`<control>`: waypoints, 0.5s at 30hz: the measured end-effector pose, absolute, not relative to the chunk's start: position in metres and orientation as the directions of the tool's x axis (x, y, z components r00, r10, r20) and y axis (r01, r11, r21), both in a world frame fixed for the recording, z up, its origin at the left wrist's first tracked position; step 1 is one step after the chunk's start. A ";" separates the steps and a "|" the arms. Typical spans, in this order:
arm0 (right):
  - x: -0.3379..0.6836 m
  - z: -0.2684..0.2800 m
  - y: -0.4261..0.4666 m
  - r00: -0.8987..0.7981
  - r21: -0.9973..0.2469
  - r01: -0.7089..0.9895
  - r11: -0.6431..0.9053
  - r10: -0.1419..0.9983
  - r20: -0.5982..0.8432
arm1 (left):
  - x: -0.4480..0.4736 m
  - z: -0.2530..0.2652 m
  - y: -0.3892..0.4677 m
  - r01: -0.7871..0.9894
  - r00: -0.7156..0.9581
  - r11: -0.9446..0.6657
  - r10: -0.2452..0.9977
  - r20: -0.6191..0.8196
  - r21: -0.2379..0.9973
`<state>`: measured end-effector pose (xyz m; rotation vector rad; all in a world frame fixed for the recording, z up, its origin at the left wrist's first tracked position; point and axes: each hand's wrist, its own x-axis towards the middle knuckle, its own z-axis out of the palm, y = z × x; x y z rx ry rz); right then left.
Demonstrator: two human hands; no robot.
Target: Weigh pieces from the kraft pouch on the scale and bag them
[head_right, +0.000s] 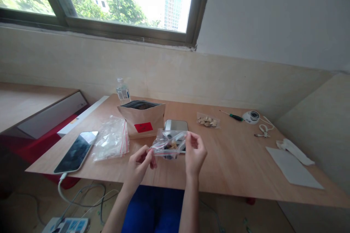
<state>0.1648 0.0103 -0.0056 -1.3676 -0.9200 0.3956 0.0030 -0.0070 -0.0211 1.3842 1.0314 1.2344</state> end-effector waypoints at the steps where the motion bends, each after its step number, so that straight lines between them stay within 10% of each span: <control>1: 0.169 0.001 0.012 0.626 -0.947 0.232 0.223 0.710 0.321 | 0.000 -0.022 -0.008 -0.033 0.127 -0.165 0.978 0.168 0.986; 10: 0.141 0.052 0.018 0.310 -0.971 0.022 0.240 0.921 0.235 | 0.005 -0.045 -0.002 -0.457 0.013 -0.051 0.998 0.064 0.888; 15: 0.127 0.048 0.017 0.177 -0.923 0.278 0.268 0.930 0.323 | 0.011 -0.047 -0.003 -0.503 0.063 0.069 0.997 -0.042 0.862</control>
